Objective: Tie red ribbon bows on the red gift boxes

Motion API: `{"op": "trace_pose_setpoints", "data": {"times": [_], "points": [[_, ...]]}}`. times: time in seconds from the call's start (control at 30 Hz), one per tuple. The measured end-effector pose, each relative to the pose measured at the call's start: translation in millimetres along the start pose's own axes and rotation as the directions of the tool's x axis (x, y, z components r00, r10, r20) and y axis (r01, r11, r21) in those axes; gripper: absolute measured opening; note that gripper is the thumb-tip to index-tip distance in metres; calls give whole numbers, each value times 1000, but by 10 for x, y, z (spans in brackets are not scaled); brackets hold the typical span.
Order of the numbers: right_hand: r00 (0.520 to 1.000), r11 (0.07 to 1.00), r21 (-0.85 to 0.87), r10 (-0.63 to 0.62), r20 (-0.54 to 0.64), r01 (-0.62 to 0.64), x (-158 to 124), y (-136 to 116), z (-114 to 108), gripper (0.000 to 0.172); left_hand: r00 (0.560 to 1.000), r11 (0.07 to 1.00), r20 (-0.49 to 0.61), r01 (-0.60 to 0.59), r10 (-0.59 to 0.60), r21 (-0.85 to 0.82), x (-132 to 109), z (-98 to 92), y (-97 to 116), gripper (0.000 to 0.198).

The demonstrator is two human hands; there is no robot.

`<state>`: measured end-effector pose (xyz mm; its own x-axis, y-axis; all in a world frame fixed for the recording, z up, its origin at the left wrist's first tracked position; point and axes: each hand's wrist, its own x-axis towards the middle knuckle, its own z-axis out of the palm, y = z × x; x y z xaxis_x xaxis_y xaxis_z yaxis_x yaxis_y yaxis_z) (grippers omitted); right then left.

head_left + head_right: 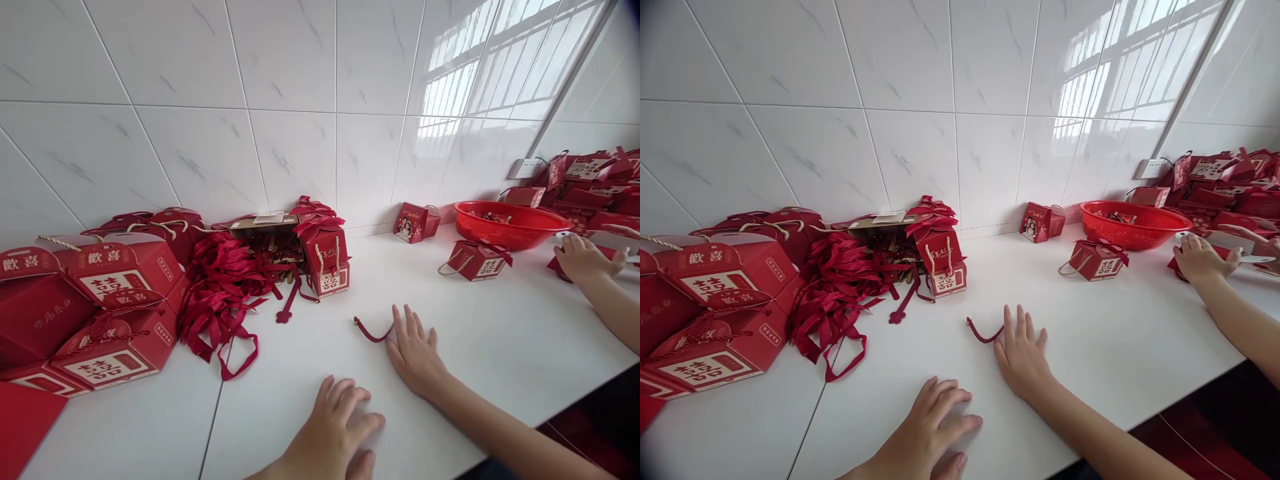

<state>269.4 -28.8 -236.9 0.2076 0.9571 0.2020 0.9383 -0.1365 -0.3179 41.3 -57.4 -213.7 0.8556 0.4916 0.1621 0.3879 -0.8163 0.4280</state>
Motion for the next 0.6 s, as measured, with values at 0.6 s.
{"op": "trace_pose_setpoints", "data": {"times": [0.6], "points": [[866, 750, 514, -154, -476, 416, 1261, -918, 305, 103, 507, 819, -654, 227, -562, -527, 1099, -407, -1218, 63]]}}
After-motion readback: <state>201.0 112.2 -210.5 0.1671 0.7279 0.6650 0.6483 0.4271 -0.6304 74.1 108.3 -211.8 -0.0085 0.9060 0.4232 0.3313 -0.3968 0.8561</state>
